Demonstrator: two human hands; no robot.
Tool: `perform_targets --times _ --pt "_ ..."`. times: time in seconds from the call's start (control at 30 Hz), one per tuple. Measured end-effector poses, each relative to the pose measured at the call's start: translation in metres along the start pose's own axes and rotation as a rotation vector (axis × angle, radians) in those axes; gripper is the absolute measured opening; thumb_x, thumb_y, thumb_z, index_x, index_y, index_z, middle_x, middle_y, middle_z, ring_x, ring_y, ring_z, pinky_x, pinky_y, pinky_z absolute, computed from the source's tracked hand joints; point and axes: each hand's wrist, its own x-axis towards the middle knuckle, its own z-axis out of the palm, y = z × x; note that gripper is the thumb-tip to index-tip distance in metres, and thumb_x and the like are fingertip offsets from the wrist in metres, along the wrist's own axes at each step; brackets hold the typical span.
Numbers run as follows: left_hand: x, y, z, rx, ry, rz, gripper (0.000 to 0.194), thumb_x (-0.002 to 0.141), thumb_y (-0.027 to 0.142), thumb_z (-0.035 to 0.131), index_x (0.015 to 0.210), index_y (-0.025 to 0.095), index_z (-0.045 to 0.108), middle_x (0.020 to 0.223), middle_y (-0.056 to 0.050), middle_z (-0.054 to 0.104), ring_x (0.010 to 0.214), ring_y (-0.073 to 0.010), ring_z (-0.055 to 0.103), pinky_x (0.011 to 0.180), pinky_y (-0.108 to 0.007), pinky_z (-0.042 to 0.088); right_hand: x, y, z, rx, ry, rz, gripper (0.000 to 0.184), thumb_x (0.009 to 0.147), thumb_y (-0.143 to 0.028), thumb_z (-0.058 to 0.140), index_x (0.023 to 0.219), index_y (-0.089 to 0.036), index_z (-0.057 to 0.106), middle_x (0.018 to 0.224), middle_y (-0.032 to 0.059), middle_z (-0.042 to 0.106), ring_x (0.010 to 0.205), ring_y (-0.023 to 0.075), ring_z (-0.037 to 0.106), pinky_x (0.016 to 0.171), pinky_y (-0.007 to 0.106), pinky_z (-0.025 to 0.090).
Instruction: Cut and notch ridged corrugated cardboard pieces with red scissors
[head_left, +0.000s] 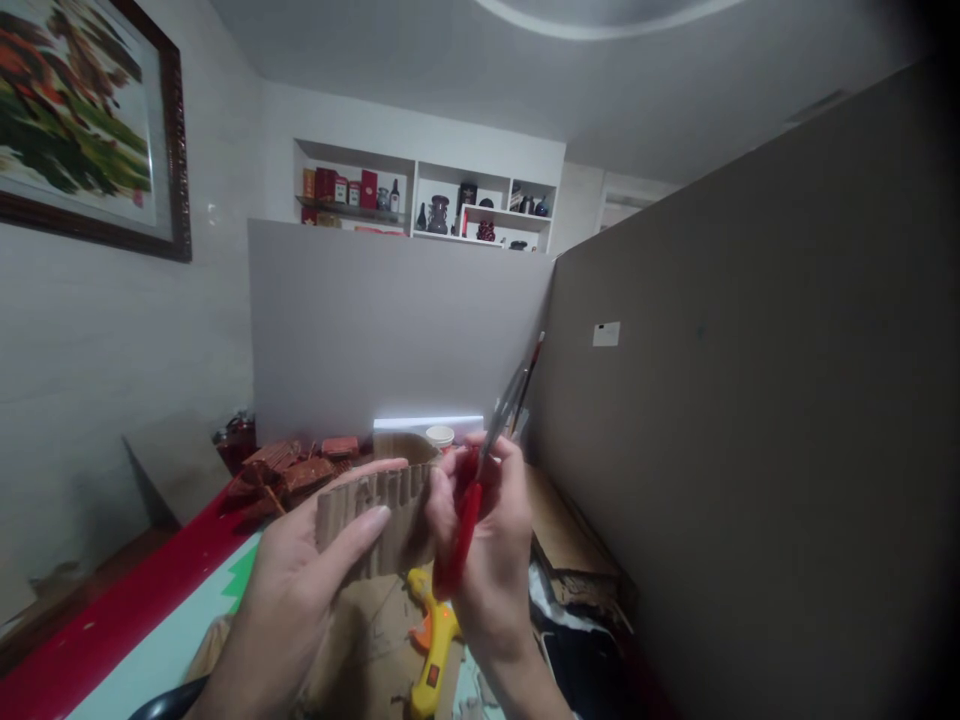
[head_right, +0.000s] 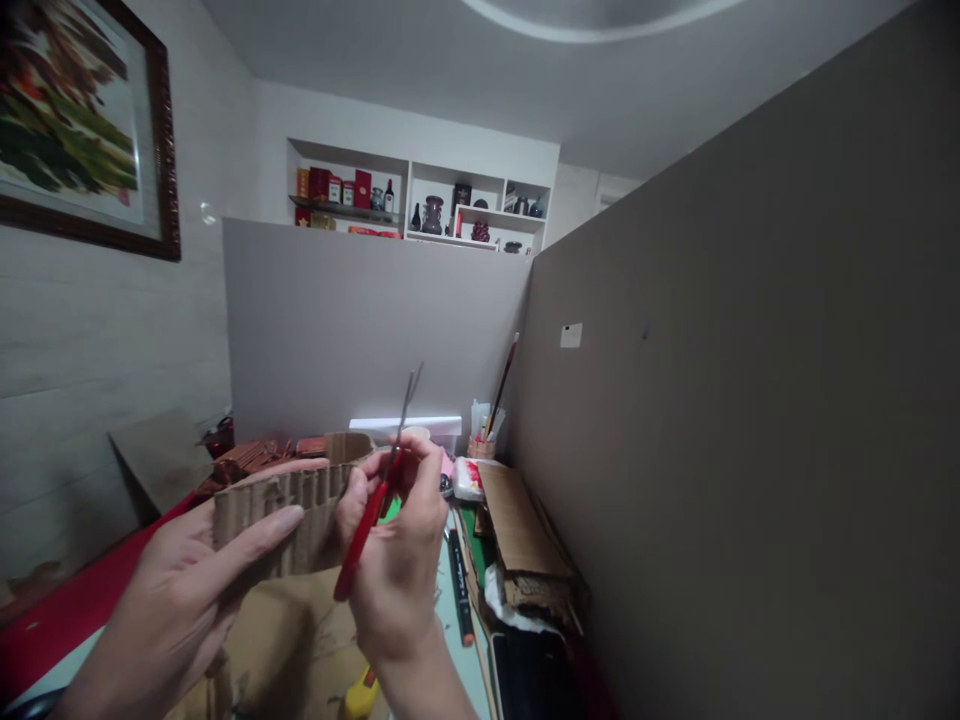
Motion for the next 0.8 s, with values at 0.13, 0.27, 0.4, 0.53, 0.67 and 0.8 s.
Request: perform_targets --times 0.13,0.27,0.4,0.53,0.67,0.8 --pt "0.002 0.002 -0.001 -0.027 -0.039 -0.036 0.039 0.076 0.036 0.087 0.113 0.024 0.081 0.107 -0.008 0.084 0.101 -0.0310 0.078 0.082 -0.033 0.065 0.006 -0.001 -0.006 -0.001 0.049 0.077 0.029 0.089 -0.033 0.064 0.110 -0.021 0.050 0.089 0.0027 0.067 0.078 0.0184 0.069 0.074 0.035 0.057" --pt "0.005 0.003 0.000 -0.080 -0.059 -0.072 0.040 0.075 0.032 0.087 0.113 0.021 0.080 0.106 -0.010 0.084 0.100 -0.0305 0.078 0.079 -0.030 0.065 0.012 0.004 -0.009 -0.012 0.094 0.135 0.035 0.084 -0.039 0.068 0.107 -0.020 0.052 0.089 0.0031 0.068 0.079 0.0196 0.069 0.077 0.037 0.055" --pt "0.008 0.005 -0.001 -0.106 -0.027 -0.076 0.038 0.072 0.031 0.089 0.107 0.019 0.080 0.102 -0.009 0.084 0.097 -0.0309 0.078 0.070 -0.030 0.065 0.022 0.018 -0.017 -0.023 0.194 0.190 0.037 0.079 -0.040 0.071 0.106 -0.021 0.054 0.088 0.0015 0.067 0.077 0.0187 0.066 0.073 0.035 0.052" --pt "0.010 0.011 -0.008 -0.117 0.041 -0.011 0.036 0.071 0.029 0.089 0.105 0.022 0.078 0.094 -0.007 0.082 0.094 -0.0287 0.077 0.068 -0.028 0.065 0.037 0.033 -0.037 0.008 0.291 0.251 0.047 0.073 -0.042 0.078 0.106 -0.021 0.054 0.083 -0.0011 0.065 0.074 0.0175 0.065 0.069 0.032 0.050" --pt "0.011 0.015 -0.012 -0.143 0.107 0.016 0.034 0.068 0.020 0.088 0.100 0.023 0.076 0.081 -0.002 0.077 0.075 -0.0192 0.073 0.061 -0.020 0.062 0.041 0.034 -0.046 0.112 0.212 0.335 0.048 0.074 -0.045 0.080 0.107 -0.020 0.055 0.086 0.0028 0.072 0.069 0.0165 0.068 0.061 0.028 0.052" --pt "0.013 0.015 -0.010 -0.194 0.193 0.026 0.032 0.071 0.017 0.084 0.098 0.026 0.070 0.078 0.003 0.073 0.065 -0.0133 0.070 0.059 -0.017 0.059 0.032 0.024 -0.032 0.225 -0.001 0.445 0.045 0.075 -0.050 0.082 0.097 -0.019 0.058 0.077 0.0034 0.073 0.061 0.0162 0.068 0.053 0.025 0.052"
